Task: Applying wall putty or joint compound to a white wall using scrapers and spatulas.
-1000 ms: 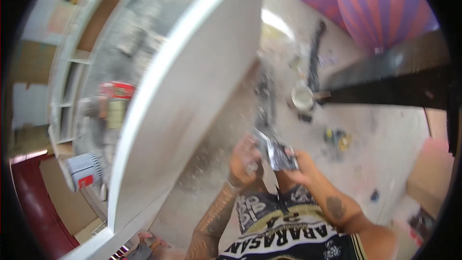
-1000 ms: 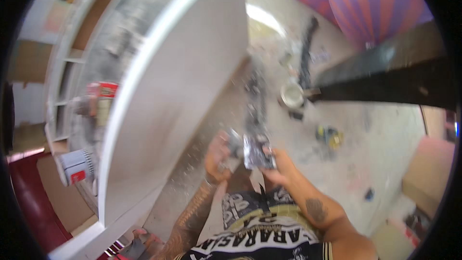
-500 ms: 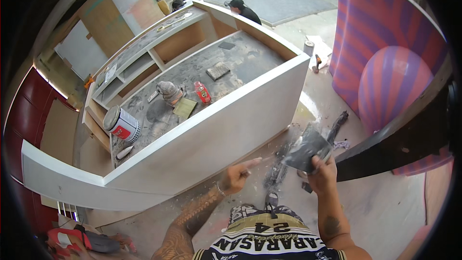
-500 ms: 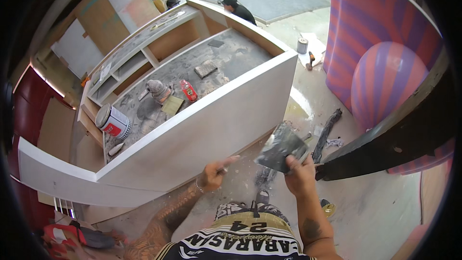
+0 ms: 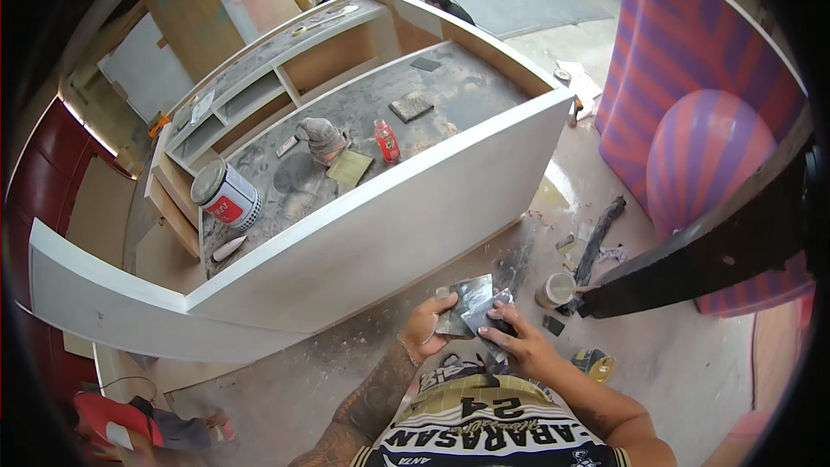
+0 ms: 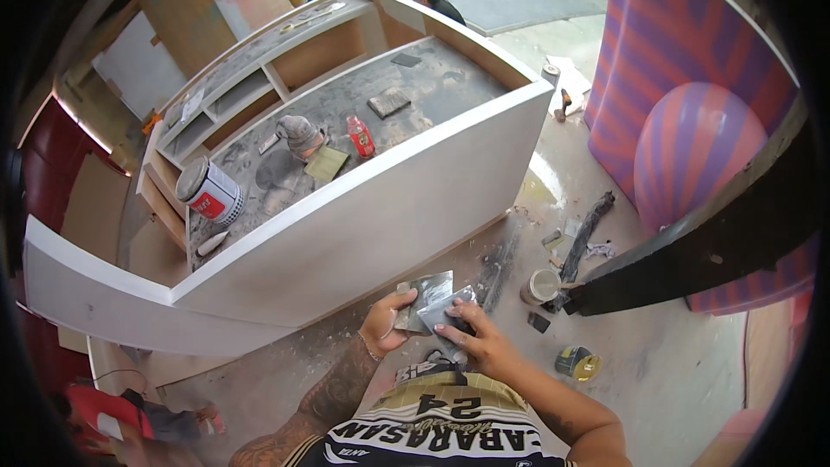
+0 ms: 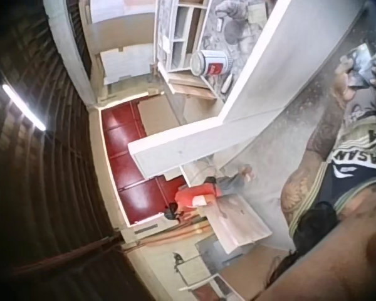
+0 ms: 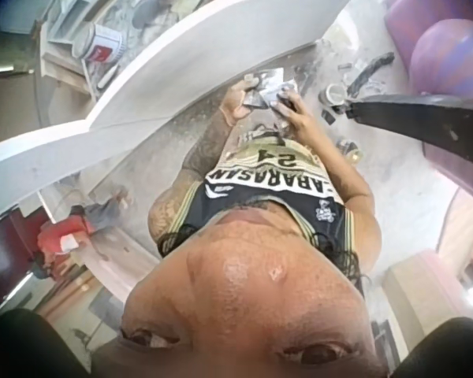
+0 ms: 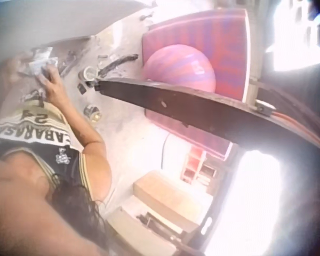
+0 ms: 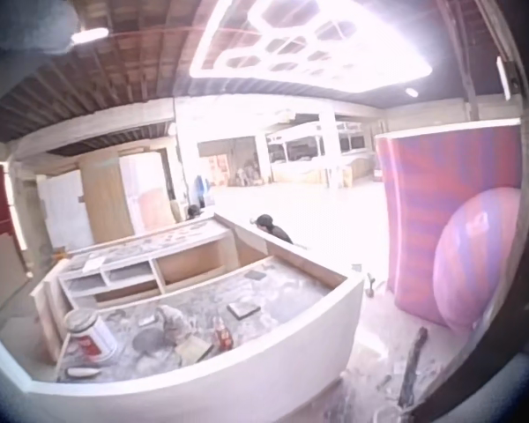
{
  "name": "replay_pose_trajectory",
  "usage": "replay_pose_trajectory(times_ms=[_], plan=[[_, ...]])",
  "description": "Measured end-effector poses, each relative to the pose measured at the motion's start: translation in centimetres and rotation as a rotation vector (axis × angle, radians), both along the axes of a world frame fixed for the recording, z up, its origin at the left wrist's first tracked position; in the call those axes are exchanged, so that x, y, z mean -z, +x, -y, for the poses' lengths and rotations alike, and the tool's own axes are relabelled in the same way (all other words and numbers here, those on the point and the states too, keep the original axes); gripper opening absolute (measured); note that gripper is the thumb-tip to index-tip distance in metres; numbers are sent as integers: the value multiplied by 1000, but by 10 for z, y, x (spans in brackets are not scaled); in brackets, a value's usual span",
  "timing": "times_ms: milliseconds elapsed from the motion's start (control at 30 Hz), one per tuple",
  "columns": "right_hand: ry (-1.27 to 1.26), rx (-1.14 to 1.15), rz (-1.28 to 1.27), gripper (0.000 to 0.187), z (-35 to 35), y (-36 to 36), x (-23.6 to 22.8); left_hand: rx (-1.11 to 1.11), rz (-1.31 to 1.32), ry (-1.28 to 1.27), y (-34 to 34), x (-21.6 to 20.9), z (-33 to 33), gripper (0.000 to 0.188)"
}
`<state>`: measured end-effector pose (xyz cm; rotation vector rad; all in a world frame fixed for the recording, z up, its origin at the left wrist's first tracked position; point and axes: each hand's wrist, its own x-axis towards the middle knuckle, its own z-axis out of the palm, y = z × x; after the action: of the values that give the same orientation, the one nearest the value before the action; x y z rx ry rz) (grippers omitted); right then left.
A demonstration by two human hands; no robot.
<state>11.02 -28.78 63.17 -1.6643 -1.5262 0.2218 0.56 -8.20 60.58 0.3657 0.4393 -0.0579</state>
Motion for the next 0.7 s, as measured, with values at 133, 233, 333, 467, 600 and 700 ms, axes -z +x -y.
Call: replay_pose_trajectory(times_ms=[133, 233, 333, 467, 600, 700], plan=[[-151, 96, 19, 59, 32, 22, 39, 105, -29, 57, 18, 24, 13, 35], [-440, 154, -35, 66, 83, 66, 88, -104, -227, 55, 44, 40, 17, 26], [-500, 386, -162, 62, 116, 82, 100, -178, -187, 178, 84, 56, 14, 25], [-353, 524, -110, 61, 133, 106, 105, -49, -323, 355, 163, 102, 59, 24], [-330, 522, -176, 59, 139, 134, 172, 82, -445, 473, 213, 198, 113, 22], [-365, 480, -241, 59, 152, 161, 273, 284, -536, 599, 235, 274, 148, 22]])
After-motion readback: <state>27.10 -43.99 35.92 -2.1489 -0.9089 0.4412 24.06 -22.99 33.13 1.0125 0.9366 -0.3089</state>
